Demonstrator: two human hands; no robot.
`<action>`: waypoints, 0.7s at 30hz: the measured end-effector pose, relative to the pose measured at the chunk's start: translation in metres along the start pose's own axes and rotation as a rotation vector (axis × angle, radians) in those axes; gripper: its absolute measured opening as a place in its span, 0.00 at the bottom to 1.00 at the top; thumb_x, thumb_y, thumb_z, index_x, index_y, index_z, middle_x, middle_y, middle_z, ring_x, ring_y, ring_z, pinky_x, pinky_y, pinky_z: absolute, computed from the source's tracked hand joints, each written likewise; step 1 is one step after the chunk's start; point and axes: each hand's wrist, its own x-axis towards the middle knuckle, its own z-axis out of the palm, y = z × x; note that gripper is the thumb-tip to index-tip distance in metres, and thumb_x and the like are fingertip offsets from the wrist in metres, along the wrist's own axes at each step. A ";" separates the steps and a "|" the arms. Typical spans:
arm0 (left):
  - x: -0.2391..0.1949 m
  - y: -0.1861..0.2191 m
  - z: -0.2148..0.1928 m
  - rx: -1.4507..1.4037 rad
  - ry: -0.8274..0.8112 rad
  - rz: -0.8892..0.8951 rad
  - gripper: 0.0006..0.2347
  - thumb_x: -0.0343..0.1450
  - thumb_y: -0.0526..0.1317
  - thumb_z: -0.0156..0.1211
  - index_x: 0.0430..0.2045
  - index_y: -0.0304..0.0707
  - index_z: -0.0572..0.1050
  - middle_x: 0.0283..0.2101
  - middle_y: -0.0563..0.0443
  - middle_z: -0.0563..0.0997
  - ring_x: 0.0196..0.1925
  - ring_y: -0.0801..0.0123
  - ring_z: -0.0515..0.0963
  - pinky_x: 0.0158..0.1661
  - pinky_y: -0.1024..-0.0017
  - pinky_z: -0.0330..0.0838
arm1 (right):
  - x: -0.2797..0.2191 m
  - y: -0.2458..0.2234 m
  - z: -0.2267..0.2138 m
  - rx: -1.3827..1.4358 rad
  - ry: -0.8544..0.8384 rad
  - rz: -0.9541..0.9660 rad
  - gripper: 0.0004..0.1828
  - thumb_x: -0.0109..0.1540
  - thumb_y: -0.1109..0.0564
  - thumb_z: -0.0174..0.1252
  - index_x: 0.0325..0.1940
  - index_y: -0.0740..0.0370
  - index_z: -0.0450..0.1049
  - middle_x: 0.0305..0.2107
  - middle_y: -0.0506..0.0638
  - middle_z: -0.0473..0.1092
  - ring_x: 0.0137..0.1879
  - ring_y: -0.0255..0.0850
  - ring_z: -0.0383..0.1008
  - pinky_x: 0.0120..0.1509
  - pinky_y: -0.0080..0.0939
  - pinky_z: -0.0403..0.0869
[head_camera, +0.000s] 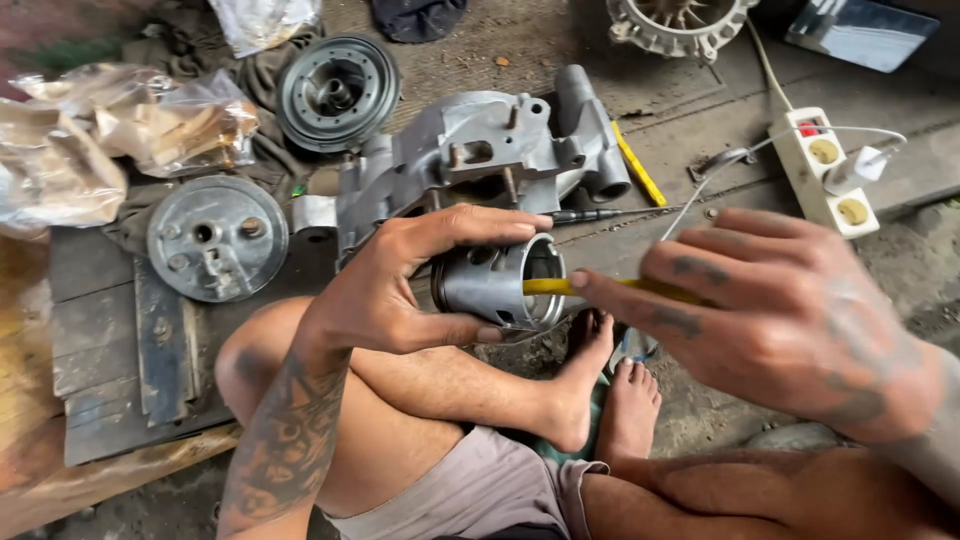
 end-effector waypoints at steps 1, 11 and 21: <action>-0.001 0.000 -0.002 0.007 0.005 0.000 0.34 0.54 0.27 0.76 0.58 0.38 0.72 0.64 0.43 0.77 0.66 0.57 0.80 0.69 0.65 0.73 | -0.002 -0.002 -0.004 -0.001 0.005 -0.007 0.29 0.50 0.62 0.63 0.57 0.57 0.81 0.30 0.45 0.67 0.31 0.37 0.67 0.35 0.41 0.68; 0.006 -0.009 0.006 -0.165 0.012 0.034 0.27 0.68 0.43 0.65 0.63 0.38 0.67 0.64 0.41 0.76 0.61 0.56 0.82 0.64 0.62 0.78 | -0.003 -0.017 -0.015 -0.313 0.124 0.052 0.04 0.67 0.58 0.70 0.46 0.53 0.86 0.35 0.42 0.72 0.31 0.34 0.67 0.47 0.40 0.66; 0.008 0.007 0.005 -0.174 0.033 -0.097 0.27 0.65 0.46 0.63 0.59 0.34 0.73 0.51 0.45 0.82 0.40 0.69 0.81 0.42 0.75 0.75 | -0.008 -0.011 -0.006 -0.386 0.125 0.036 0.10 0.67 0.54 0.67 0.53 0.47 0.85 0.37 0.43 0.72 0.34 0.33 0.66 0.60 0.43 0.61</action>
